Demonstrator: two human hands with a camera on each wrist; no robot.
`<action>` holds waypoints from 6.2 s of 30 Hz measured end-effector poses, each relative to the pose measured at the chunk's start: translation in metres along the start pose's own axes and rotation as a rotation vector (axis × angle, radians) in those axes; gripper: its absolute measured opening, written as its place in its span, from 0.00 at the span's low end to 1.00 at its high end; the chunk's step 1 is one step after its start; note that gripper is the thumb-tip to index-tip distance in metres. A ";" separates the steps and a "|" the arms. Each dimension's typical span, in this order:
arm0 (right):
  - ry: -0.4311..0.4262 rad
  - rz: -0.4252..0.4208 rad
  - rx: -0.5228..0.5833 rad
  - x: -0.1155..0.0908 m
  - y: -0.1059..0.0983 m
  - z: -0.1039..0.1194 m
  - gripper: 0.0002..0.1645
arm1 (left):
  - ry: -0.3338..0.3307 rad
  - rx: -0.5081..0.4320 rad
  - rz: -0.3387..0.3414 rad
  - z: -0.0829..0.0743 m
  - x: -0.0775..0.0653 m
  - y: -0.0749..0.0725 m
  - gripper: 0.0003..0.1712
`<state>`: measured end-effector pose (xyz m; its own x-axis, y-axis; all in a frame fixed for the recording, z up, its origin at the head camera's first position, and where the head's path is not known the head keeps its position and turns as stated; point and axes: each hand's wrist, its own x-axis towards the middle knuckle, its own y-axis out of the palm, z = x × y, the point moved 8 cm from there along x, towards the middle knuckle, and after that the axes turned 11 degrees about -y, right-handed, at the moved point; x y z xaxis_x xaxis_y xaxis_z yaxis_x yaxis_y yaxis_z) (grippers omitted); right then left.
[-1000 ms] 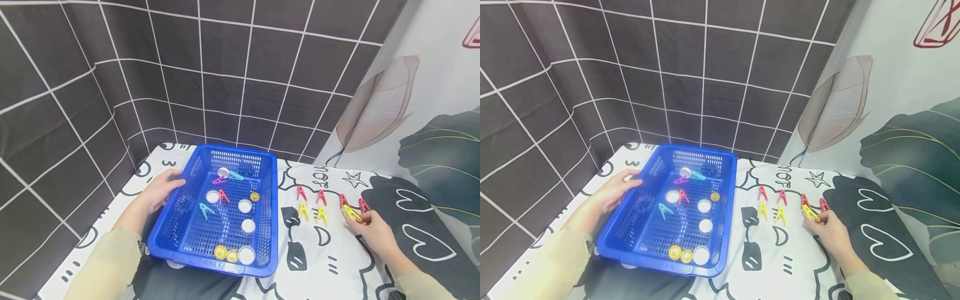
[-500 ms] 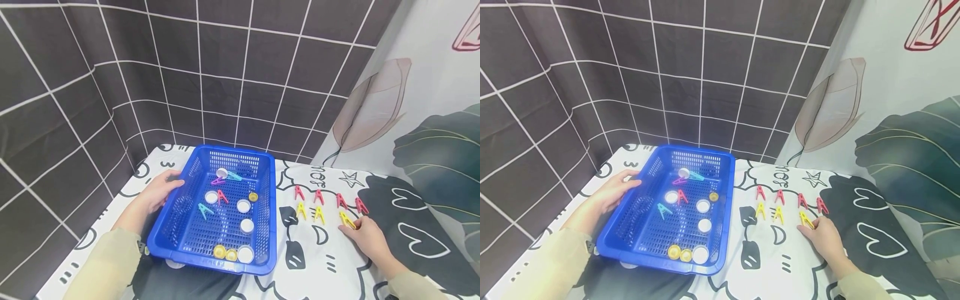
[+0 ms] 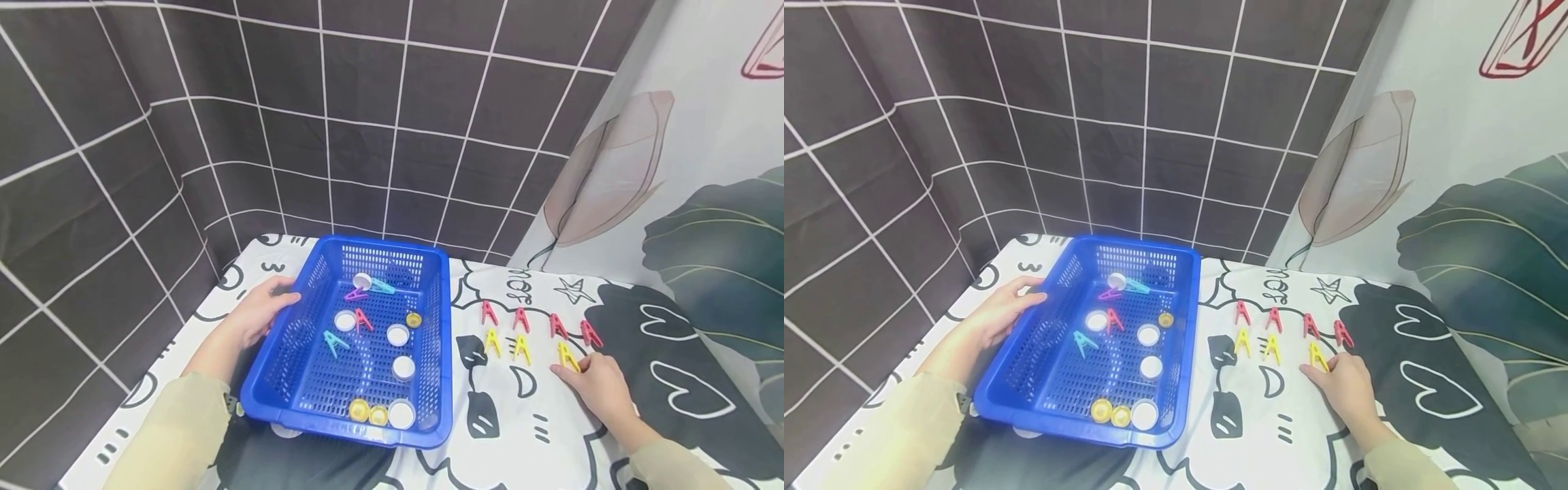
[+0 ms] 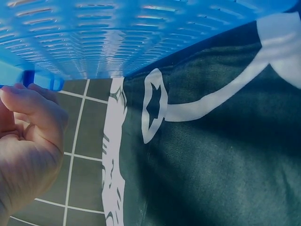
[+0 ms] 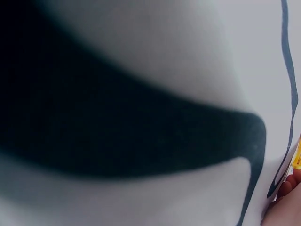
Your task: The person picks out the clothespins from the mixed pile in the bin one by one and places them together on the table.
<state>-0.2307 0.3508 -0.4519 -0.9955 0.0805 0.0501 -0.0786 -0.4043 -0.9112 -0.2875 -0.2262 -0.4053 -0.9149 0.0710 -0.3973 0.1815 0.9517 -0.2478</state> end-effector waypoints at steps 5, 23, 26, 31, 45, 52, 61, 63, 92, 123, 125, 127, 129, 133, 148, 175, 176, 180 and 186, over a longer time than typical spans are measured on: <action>0.009 -0.012 0.015 0.000 0.001 0.001 0.36 | -0.008 -0.009 -0.003 0.001 -0.002 -0.001 0.33; 0.003 -0.057 0.052 0.006 -0.028 0.009 0.52 | -0.003 -0.036 0.025 -0.001 -0.003 0.001 0.34; -0.040 -0.076 0.076 0.015 -0.035 0.023 0.50 | -0.003 -0.032 0.021 -0.001 -0.003 0.001 0.34; -0.137 -0.078 0.076 0.031 -0.043 0.054 0.51 | -0.007 -0.034 0.019 0.001 0.000 0.002 0.33; -0.336 0.008 0.127 0.082 -0.050 0.169 0.46 | 0.007 -0.051 0.029 -0.001 -0.004 0.000 0.34; -0.392 0.063 0.107 0.095 -0.041 0.223 0.40 | 0.017 -0.052 0.029 -0.002 -0.003 0.002 0.33; -0.426 0.123 0.114 0.100 -0.031 0.280 0.39 | 0.020 -0.053 0.029 -0.002 -0.003 0.001 0.33; -0.449 0.135 0.110 0.100 -0.029 0.294 0.39 | 0.021 -0.056 0.030 -0.002 -0.004 0.000 0.33; -0.524 0.235 0.266 0.084 0.055 0.369 0.37 | 0.002 -0.062 0.035 0.001 -0.001 0.002 0.33; -0.545 0.611 -0.052 0.065 0.128 0.370 0.49 | -0.007 -0.068 0.043 0.003 0.004 0.001 0.32; -0.557 0.590 -0.055 0.066 0.129 0.371 0.48 | -0.007 -0.065 0.041 0.004 0.004 0.001 0.32; -0.566 0.565 -0.051 0.068 0.129 0.373 0.48 | -0.005 -0.064 0.042 0.004 0.004 0.001 0.32; -0.574 0.543 -0.045 0.070 0.130 0.375 0.48 | -0.004 -0.065 0.039 0.003 0.003 0.001 0.32; -0.592 0.504 -0.031 0.072 0.129 0.379 0.49 | 0.000 -0.071 0.036 0.002 0.003 0.001 0.30; -0.706 0.407 -0.091 0.081 0.130 0.391 0.38 | 0.010 -0.067 0.029 0.004 0.005 0.002 0.30; -0.415 0.142 -0.044 0.101 0.107 0.365 0.31 | 0.017 -0.069 0.026 0.003 0.004 0.001 0.31; -0.407 0.147 -0.051 0.102 0.107 0.364 0.31 | 0.016 -0.071 0.025 0.003 0.004 0.001 0.31; -0.376 0.182 -0.070 0.102 0.112 0.360 0.34 | 0.014 -0.078 0.027 0.003 0.004 0.001 0.31; -0.382 0.246 -0.092 0.099 0.114 0.360 0.38 | 0.019 -0.070 0.021 0.004 0.005 0.002 0.31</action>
<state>-0.3572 -0.0152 -0.4042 -0.9336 -0.3559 -0.0410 0.1505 -0.2857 -0.9464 -0.2902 -0.2249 -0.4108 -0.9178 0.0966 -0.3851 0.1759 0.9685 -0.1763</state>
